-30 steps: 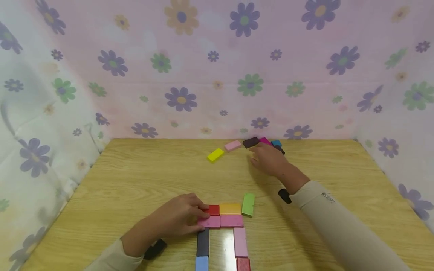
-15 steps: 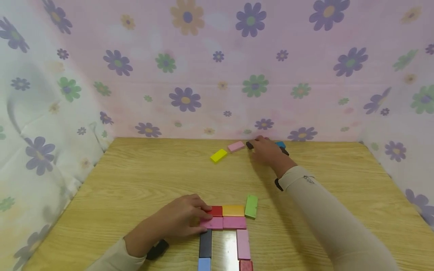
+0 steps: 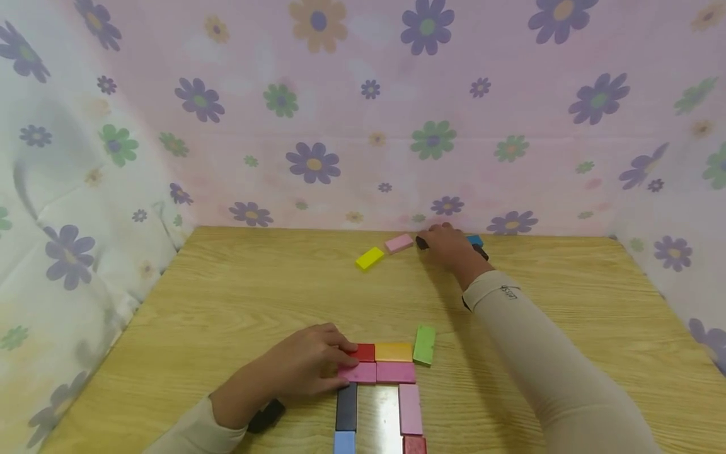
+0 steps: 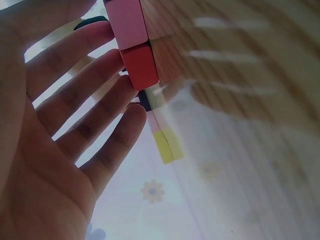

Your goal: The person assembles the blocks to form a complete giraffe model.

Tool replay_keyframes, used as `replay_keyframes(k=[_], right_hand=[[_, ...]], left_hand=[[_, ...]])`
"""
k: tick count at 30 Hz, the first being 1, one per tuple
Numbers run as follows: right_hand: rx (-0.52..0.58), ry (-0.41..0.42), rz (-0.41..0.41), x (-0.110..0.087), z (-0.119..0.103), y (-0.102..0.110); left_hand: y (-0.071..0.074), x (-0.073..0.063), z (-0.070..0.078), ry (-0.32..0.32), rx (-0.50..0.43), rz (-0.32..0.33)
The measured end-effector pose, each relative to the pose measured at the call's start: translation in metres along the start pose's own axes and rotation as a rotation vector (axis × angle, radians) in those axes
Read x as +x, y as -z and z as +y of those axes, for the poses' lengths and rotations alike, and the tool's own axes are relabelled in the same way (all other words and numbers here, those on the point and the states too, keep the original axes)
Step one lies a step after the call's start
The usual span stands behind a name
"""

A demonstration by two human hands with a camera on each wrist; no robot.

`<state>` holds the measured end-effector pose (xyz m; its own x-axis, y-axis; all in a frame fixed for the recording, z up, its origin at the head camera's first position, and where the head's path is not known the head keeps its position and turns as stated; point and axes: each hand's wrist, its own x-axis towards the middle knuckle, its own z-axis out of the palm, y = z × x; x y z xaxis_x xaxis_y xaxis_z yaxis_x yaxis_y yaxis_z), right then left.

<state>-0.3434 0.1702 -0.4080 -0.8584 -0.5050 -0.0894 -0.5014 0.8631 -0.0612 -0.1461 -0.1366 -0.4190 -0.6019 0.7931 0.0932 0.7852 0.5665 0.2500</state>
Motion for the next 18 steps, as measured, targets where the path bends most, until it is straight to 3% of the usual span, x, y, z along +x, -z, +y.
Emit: replay_keyframes(k=[8,18], right_hand=[[-0.003,0.046,0.034,-0.005,0.0,-0.006],[0.078,0.125,0.057,-0.036,-0.011,-0.005]], left_hand=[[-0.001,0.0,0.0,0.005,0.005,-0.002],[0.001,0.0,0.001,0.003,0.002,0.004]])
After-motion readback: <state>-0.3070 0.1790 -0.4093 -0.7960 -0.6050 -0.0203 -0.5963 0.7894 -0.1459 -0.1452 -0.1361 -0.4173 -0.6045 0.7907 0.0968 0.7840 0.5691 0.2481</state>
